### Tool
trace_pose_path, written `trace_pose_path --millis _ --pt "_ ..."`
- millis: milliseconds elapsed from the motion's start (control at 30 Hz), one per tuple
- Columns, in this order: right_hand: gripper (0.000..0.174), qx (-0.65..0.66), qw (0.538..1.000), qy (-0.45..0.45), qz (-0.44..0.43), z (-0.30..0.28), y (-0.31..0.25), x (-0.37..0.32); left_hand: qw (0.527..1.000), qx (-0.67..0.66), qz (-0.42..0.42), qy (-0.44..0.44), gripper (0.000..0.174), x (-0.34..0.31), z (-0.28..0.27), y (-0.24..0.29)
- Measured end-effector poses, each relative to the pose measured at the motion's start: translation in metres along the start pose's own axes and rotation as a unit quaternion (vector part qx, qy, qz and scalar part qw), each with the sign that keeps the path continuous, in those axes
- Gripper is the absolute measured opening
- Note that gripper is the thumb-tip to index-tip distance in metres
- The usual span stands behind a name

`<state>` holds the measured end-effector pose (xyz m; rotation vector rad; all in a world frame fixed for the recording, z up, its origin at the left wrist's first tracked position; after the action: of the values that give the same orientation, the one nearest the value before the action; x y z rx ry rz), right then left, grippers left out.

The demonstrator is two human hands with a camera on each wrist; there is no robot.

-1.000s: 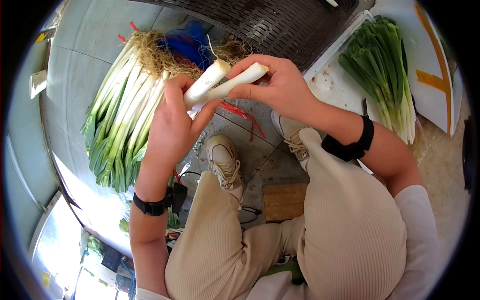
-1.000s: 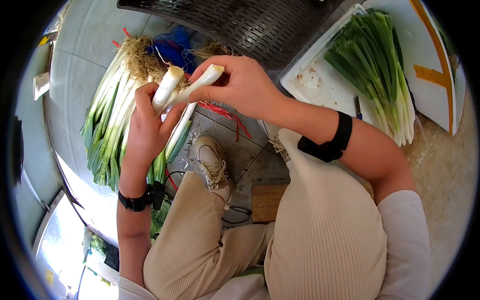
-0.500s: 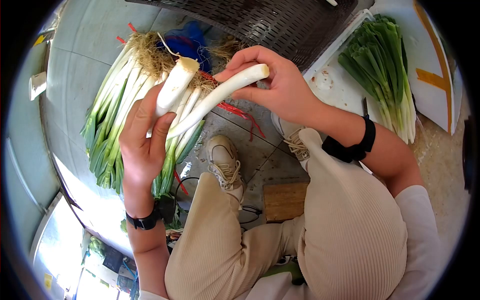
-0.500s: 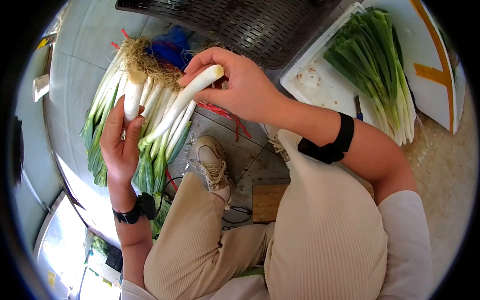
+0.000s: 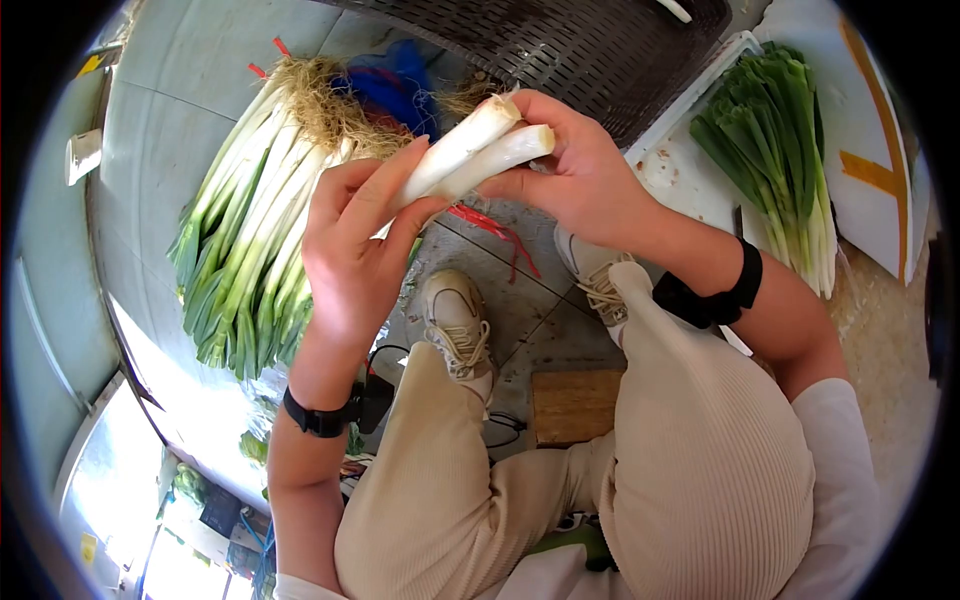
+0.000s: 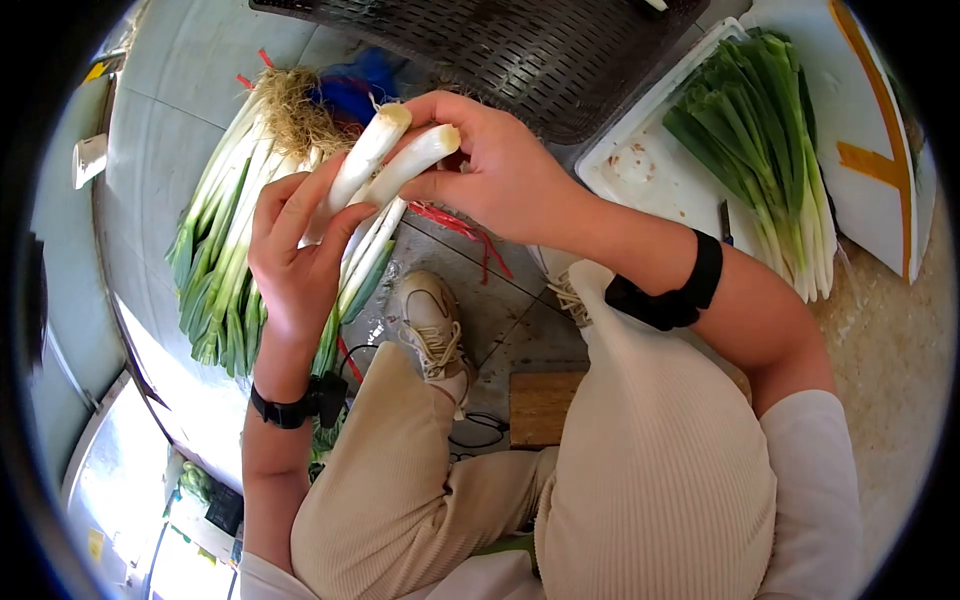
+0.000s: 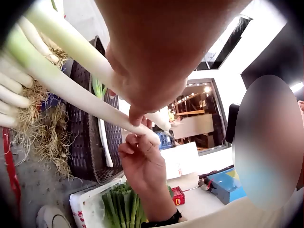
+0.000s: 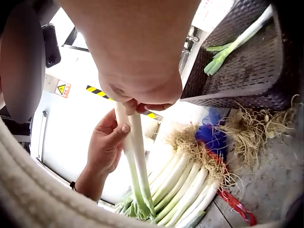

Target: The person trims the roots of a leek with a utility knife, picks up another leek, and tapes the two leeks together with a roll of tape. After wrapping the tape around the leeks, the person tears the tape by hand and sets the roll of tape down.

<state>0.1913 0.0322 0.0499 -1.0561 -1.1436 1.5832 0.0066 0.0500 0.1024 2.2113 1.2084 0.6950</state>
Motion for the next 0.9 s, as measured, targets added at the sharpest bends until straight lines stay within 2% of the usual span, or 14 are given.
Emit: trace_pose_path --millis 100,200,267,333,433,500,600,667,733,767,900 --pt "0.039 0.009 1.000 -0.002 -0.004 0.002 0.003 0.002 1.000 -0.015 -0.001 0.015 0.050 -0.003 0.004 -0.003" --pt "0.036 0.025 1.000 -0.006 0.004 0.003 -0.001 0.003 1.000 0.002 -0.013 -0.023 0.050 -0.007 0.013 -0.006" --pt "0.036 0.037 0.999 -0.011 0.023 0.004 0.000 0.002 0.998 -0.027 0.034 -0.034 0.049 -0.008 0.015 -0.008" --pt "0.033 0.039 0.999 -0.002 0.034 0.003 0.002 0.002 0.998 -0.028 0.032 -0.046 0.045 -0.006 0.013 -0.006" --pt "0.032 0.010 0.999 -0.005 0.035 0.003 -0.001 0.001 0.997 -0.061 -0.001 -0.044 0.040 -0.008 0.005 -0.014" --pt "0.031 0.009 0.999 -0.002 0.039 0.002 0.000 0.002 0.968 -0.193 -0.119 -0.107 0.035 -0.017 0.006 -0.034" --pt "0.031 0.018 0.999 0.003 0.038 0.003 0.003 0.003 0.968 -0.140 -0.125 -0.165 0.035 -0.020 -0.006 -0.040" --pt "0.031 0.026 0.999 0.007 0.033 0.004 0.005 0.002 0.964 -0.151 -0.145 -0.161 0.036 -0.030 -0.007 -0.053" --pt "0.034 0.020 0.999 0.009 0.029 0.003 0.006 0.002 0.949 -0.169 -0.210 -0.161 0.037 -0.037 -0.006 -0.064" --pt "0.034 0.020 0.999 0.010 0.030 0.004 0.007 0.002 0.949 -0.170 -0.211 -0.162 0.037 -0.038 -0.004 -0.064" --pt "0.037 0.017 0.999 0.027 0.029 0.003 0.004 0.003 0.959 -0.189 -0.200 -0.068 0.037 -0.036 0.003 -0.063"
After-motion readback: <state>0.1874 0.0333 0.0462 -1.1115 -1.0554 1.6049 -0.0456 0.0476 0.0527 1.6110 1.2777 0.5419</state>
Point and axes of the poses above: each hand's wrist, its own x-axis towards the middle knuckle, its own z-axis out of the palm, y = z × x, the point moved 5 cm from there along x, towards the middle knuckle, and after that the axes turned 1 degree about z, right-handed, at the moved point
